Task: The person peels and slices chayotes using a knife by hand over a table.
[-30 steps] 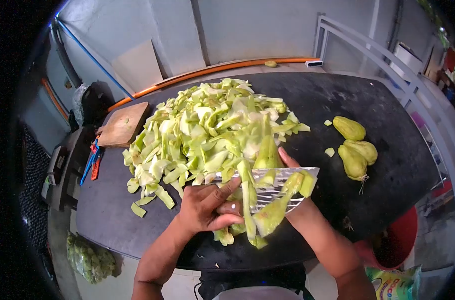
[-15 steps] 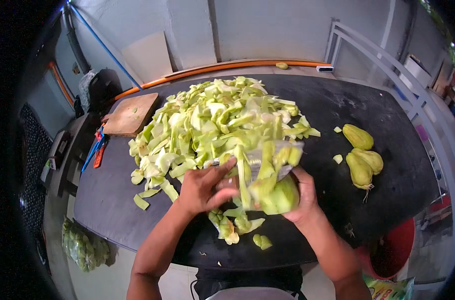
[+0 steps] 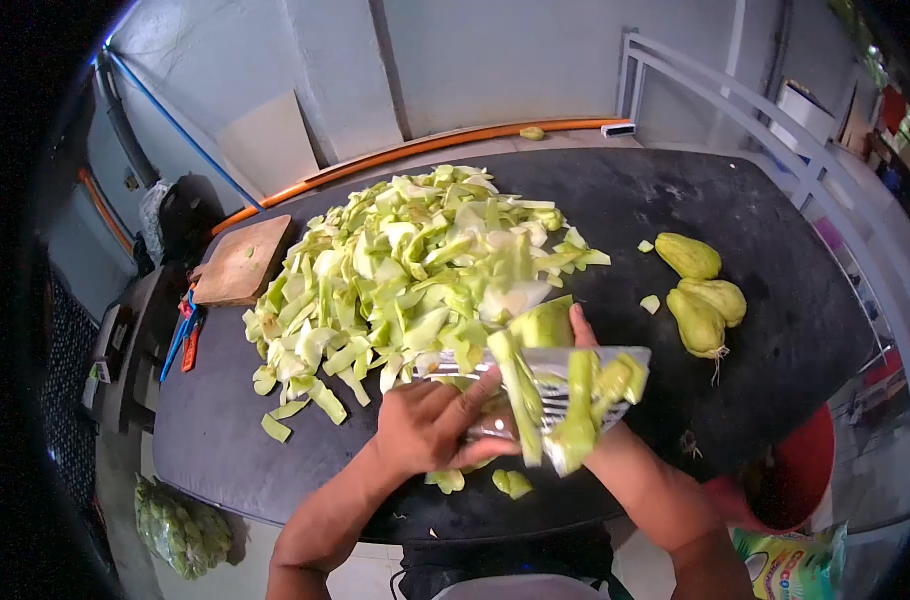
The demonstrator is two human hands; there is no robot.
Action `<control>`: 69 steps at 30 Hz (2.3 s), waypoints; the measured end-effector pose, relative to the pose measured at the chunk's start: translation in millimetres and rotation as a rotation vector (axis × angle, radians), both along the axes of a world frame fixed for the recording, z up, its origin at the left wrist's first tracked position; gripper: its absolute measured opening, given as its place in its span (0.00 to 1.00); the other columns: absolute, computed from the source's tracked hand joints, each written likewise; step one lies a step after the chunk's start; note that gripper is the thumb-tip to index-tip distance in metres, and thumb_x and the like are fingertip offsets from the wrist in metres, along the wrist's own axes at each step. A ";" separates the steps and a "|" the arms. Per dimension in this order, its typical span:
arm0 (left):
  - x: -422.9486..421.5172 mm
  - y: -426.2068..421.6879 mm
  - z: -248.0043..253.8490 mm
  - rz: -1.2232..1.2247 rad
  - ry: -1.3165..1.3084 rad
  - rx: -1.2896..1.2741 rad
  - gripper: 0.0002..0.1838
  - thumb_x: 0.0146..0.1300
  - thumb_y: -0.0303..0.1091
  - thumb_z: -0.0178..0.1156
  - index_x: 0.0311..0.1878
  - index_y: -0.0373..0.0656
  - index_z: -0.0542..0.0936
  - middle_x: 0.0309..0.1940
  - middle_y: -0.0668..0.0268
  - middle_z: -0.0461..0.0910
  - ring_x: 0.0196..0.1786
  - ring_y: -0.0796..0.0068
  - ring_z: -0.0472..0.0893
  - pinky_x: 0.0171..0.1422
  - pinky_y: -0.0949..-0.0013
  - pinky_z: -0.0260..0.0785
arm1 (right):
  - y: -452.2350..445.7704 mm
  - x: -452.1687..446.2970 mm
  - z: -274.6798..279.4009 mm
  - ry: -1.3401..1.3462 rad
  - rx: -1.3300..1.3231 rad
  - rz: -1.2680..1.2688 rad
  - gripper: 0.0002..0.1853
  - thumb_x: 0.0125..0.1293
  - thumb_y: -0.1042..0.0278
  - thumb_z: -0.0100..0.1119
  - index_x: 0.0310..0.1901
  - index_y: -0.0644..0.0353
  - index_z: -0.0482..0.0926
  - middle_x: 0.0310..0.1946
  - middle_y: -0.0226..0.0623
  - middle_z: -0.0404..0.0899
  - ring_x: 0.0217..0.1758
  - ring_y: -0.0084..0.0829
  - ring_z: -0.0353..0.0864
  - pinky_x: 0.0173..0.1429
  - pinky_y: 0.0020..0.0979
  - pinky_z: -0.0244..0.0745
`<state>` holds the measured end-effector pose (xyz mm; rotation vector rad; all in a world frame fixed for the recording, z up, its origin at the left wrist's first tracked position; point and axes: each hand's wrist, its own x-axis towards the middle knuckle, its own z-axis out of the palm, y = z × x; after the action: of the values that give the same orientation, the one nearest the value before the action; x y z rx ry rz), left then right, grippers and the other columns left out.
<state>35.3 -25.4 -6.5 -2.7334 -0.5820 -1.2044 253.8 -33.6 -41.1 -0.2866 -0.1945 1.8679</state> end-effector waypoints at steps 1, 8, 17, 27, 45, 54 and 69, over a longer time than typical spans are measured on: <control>0.4 -6.0 3.8 0.010 0.076 0.016 0.45 0.47 0.59 0.78 0.63 0.36 0.81 0.22 0.68 0.78 0.21 0.73 0.80 0.28 0.69 0.75 | 7.5 4.0 -9.4 0.026 0.075 0.040 0.35 0.76 0.32 0.45 0.68 0.55 0.71 0.62 0.41 0.79 0.63 0.39 0.79 0.71 0.43 0.72; 1.8 1.4 -0.7 0.021 0.050 0.020 0.45 0.47 0.60 0.78 0.63 0.36 0.81 0.20 0.70 0.75 0.20 0.73 0.78 0.26 0.69 0.73 | 0.6 -4.1 9.6 -0.091 -0.036 0.008 0.34 0.77 0.34 0.43 0.68 0.55 0.72 0.61 0.41 0.79 0.62 0.38 0.80 0.71 0.43 0.73; -11.8 4.7 6.9 -0.002 0.019 -0.124 0.47 0.48 0.61 0.77 0.67 0.38 0.79 0.19 0.69 0.74 0.19 0.69 0.78 0.26 0.66 0.71 | 13.4 -7.5 5.6 0.159 0.173 0.248 0.34 0.78 0.38 0.44 0.73 0.54 0.66 0.68 0.43 0.73 0.69 0.42 0.75 0.75 0.47 0.69; -37.4 26.9 -2.2 0.090 -0.005 -0.276 0.41 0.56 0.56 0.75 0.68 0.38 0.78 0.22 0.63 0.79 0.22 0.63 0.81 0.30 0.63 0.74 | 5.0 -9.9 -2.4 -0.317 0.255 -0.189 0.28 0.80 0.47 0.47 0.70 0.58 0.68 0.62 0.38 0.77 0.65 0.34 0.78 0.71 0.41 0.74; -31.7 26.4 -5.3 0.205 -0.023 -0.280 0.36 0.60 0.60 0.71 0.61 0.41 0.81 0.27 0.60 0.84 0.25 0.60 0.85 0.28 0.62 0.76 | 13.6 -9.3 11.0 -0.106 -0.017 -0.170 0.24 0.80 0.52 0.45 0.67 0.59 0.73 0.63 0.40 0.78 0.64 0.41 0.80 0.68 0.48 0.76; -4.0 -10.1 9.5 -0.004 0.086 -0.007 0.46 0.46 0.61 0.78 0.63 0.37 0.82 0.23 0.71 0.77 0.22 0.74 0.79 0.28 0.69 0.74 | 17.8 -0.1 5.2 -0.119 0.043 -0.080 0.27 0.79 0.42 0.45 0.59 0.59 0.78 0.49 0.40 0.84 0.51 0.34 0.85 0.61 0.39 0.79; -20.8 10.6 7.3 -0.009 0.045 -0.086 0.43 0.51 0.61 0.76 0.64 0.40 0.81 0.20 0.68 0.76 0.20 0.69 0.79 0.24 0.66 0.72 | 13.2 -4.3 12.7 -0.098 0.099 0.079 0.30 0.80 0.42 0.45 0.69 0.57 0.71 0.60 0.42 0.80 0.61 0.36 0.82 0.67 0.41 0.78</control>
<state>14.5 -14.9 0.7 -2.8288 -0.6322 -1.1424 249.5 -20.4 -28.4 -0.3063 -0.3685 1.9166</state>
